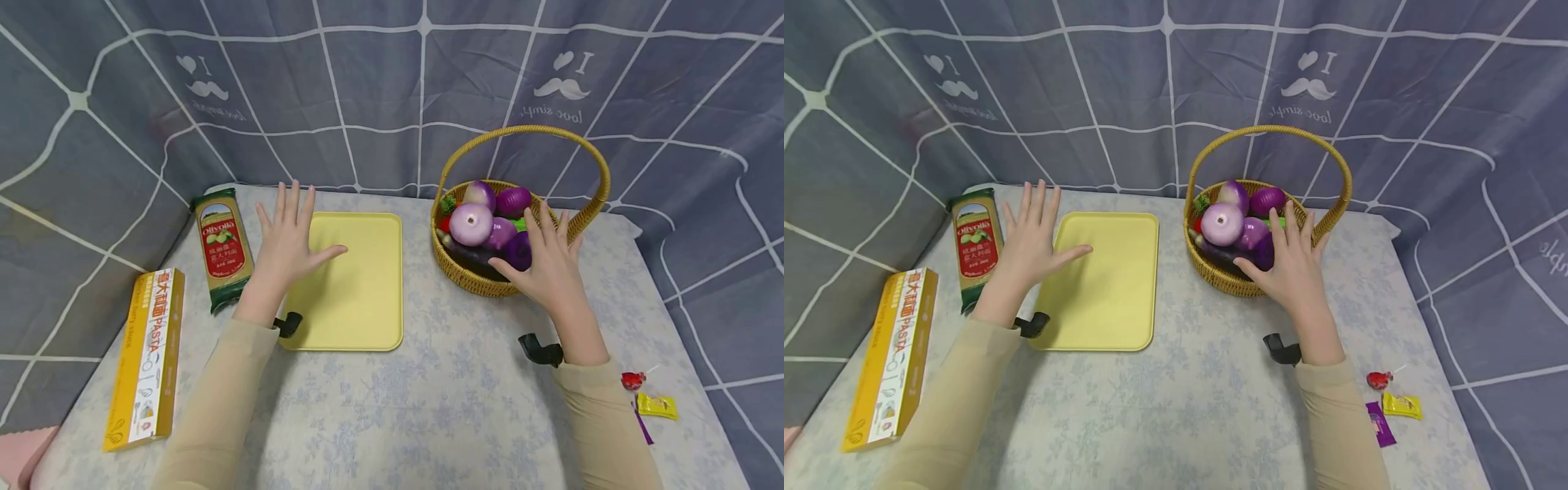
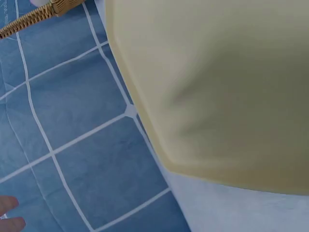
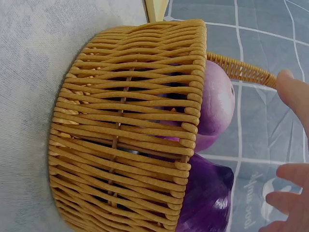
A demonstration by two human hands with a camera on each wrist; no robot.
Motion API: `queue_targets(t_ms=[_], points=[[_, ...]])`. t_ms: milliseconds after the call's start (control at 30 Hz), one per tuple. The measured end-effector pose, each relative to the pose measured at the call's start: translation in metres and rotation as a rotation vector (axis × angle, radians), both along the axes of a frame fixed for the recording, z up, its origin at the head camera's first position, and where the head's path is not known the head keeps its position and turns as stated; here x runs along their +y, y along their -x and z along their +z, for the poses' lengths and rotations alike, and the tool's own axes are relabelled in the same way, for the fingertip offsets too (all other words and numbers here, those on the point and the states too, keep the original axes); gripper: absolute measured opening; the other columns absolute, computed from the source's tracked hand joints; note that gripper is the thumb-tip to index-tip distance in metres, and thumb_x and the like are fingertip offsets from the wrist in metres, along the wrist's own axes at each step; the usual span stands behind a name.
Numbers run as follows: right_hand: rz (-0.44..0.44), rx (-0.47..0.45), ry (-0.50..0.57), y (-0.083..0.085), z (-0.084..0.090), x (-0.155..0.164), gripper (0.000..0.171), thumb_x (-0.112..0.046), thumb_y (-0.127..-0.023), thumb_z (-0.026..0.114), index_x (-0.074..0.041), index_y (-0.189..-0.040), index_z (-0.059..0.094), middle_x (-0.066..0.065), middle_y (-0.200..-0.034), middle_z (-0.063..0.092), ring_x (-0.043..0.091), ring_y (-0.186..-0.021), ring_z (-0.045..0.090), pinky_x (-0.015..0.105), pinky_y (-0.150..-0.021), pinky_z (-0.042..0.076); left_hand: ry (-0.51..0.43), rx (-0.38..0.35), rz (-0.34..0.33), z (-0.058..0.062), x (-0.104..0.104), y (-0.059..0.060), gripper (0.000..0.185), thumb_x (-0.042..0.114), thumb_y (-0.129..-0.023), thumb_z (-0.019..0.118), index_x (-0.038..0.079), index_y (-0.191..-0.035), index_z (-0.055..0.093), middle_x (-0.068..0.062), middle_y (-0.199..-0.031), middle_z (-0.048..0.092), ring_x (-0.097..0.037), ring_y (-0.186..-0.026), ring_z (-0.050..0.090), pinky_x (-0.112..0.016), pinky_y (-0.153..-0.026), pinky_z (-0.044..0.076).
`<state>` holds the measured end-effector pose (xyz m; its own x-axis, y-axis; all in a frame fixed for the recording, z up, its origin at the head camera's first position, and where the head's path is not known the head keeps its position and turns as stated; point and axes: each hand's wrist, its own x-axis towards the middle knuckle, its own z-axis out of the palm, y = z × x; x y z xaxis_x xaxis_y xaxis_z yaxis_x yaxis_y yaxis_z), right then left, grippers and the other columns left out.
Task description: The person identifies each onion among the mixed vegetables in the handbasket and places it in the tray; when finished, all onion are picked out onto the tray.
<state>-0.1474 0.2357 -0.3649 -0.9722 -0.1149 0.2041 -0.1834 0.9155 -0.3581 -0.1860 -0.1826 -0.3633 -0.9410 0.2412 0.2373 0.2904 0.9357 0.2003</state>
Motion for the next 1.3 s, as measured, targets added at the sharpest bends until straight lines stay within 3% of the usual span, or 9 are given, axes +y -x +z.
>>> queue_targets(t_ms=[400,567,700,833,967,1133,1300], points=[[-0.027,0.006,0.102,-0.005,-0.007,0.008,0.097,-0.052,-0.087,0.069,-0.005,-0.157,0.021,0.022,-0.164,0.011,0.048,-0.15,-0.001,0.072,-0.115,0.002,-0.152,-0.087,0.058,-0.024,-0.036,-0.024,0.107,0.061,-0.086,0.064,0.005,-0.159,0.009,-0.022,-0.164,0.004,-0.042,-0.152,0.0,-0.068,-0.118,0.003],[-0.053,0.018,0.149,-0.008,-0.011,0.01,0.096,-0.054,-0.087,0.069,-0.008,-0.157,0.023,0.02,-0.163,0.017,0.046,-0.15,0.011,0.073,-0.11,0.022,-0.215,-0.155,0.1,-0.033,-0.049,-0.038,0.104,0.06,-0.089,0.062,0.004,-0.159,0.01,-0.024,-0.164,0.006,-0.046,-0.15,0.007,-0.069,-0.116,0.014],[-0.082,0.052,0.201,-0.008,-0.016,0.01,0.092,-0.046,-0.086,0.073,-0.009,-0.156,0.027,0.02,-0.161,0.025,0.044,-0.147,0.023,0.072,-0.107,0.03,-0.286,-0.244,0.132,-0.037,-0.056,-0.045,0.099,0.057,-0.092,0.059,0.006,-0.159,0.007,-0.023,-0.164,0.003,-0.049,-0.149,0.006,-0.075,-0.112,0.014],[-0.132,0.09,0.269,-0.008,-0.021,0.012,0.088,-0.038,-0.084,0.077,-0.006,-0.153,0.032,0.022,-0.155,0.035,0.042,-0.142,0.034,0.066,-0.109,0.034,-0.366,-0.309,0.136,-0.043,-0.06,-0.046,0.092,0.05,-0.095,0.058,0.006,-0.159,0.009,-0.024,-0.164,0.006,-0.048,-0.149,0.008,-0.075,-0.111,0.015],[-0.189,0.088,0.3,-0.01,-0.025,0.016,0.088,-0.036,-0.083,0.079,-0.006,-0.153,0.033,0.023,-0.151,0.04,0.042,-0.137,0.039,0.062,-0.109,0.035,-0.408,-0.398,0.128,-0.052,-0.061,-0.043,0.088,0.045,-0.097,0.058,0.004,-0.159,0.009,-0.028,-0.16,0.015,-0.048,-0.145,0.021,-0.068,-0.112,0.026],[-0.245,0.064,0.315,-0.011,-0.028,0.02,0.089,-0.035,-0.083,0.079,-0.004,-0.152,0.033,0.025,-0.145,0.043,0.043,-0.128,0.045,0.061,-0.105,0.039,-0.421,-0.527,0.168,-0.061,-0.062,-0.044,0.081,0.037,-0.099,0.058,0.004,-0.158,0.013,-0.03,-0.155,0.026,-0.047,-0.137,0.037,-0.063,-0.107,0.039],[-0.284,0.031,0.367,-0.011,-0.034,0.017,0.086,-0.035,-0.083,0.079,-0.005,-0.152,0.036,0.027,-0.139,0.047,0.041,-0.116,0.048,0.057,-0.098,0.04,-0.451,-0.576,0.192,-0.068,-0.063,-0.045,0.071,0.026,-0.1,0.057,0.002,-0.156,0.022,-0.027,-0.149,0.037,-0.043,-0.129,0.045,-0.057,-0.101,0.045]])
